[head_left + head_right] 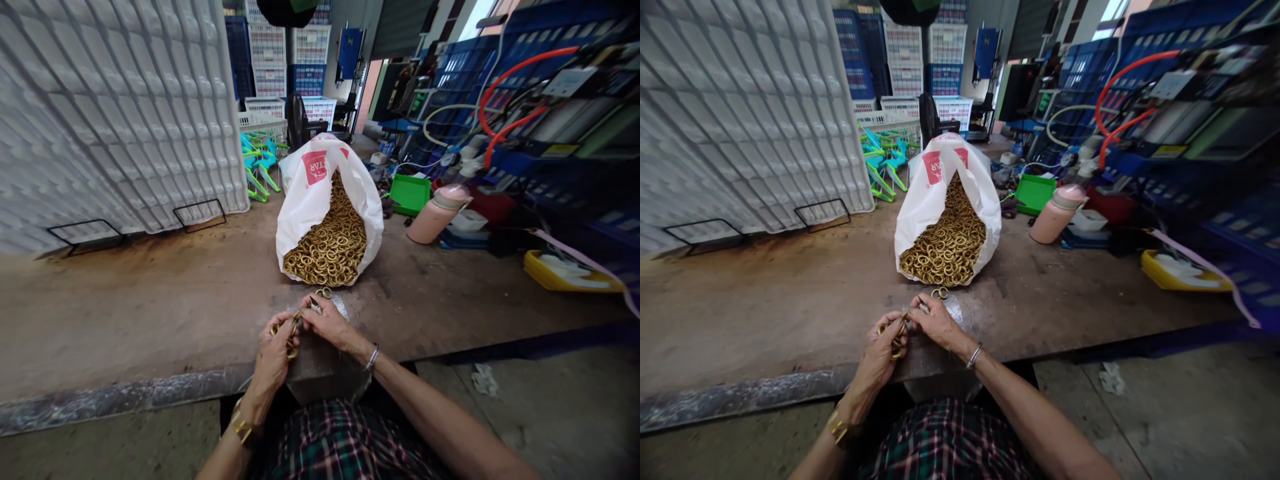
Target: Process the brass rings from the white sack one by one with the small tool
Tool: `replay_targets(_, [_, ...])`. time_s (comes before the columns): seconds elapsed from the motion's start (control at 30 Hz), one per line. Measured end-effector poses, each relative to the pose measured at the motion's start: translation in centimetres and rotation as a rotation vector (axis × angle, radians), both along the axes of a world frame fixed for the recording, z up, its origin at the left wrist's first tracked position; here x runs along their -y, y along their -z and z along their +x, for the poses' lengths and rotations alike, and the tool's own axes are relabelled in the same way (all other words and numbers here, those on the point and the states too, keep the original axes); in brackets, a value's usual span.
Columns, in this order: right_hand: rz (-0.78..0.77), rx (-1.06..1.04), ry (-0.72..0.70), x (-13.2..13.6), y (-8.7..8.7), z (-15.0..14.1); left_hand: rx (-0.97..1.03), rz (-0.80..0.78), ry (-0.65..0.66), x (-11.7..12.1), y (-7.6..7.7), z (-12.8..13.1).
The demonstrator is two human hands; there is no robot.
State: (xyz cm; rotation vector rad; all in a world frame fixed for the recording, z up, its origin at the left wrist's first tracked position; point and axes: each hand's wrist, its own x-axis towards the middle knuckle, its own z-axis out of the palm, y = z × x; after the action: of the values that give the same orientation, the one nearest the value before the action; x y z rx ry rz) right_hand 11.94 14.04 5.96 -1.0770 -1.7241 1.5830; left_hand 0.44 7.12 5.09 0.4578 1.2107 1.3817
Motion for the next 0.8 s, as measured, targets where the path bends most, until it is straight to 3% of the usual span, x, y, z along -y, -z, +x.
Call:
replay_targets(0.33, [0.152, 0.145, 0.056, 0.1, -0.2, -0.6, -0.025, -0.006, 0.046, 0.0, -0.1, 0.3])
replay_targets(0.57, [0.132, 0.144, 0.039, 0.0, 0.3, -0.4, -0.049, 0.017, 0.054, 0.1, -0.3, 0.3])
replay_targets(0.67, [0.256, 0.297, 0.065, -0.2, 0.7, 0.0, -0.046, -0.01, 0.033, 0.1, -0.3, 0.3])
replay_targets(0.8, [0.487, 0.641, -0.093, 0.3, 0.8, 0.5, -0.046, 0.007, 0.017, 0.1, 0.0, 0.3])
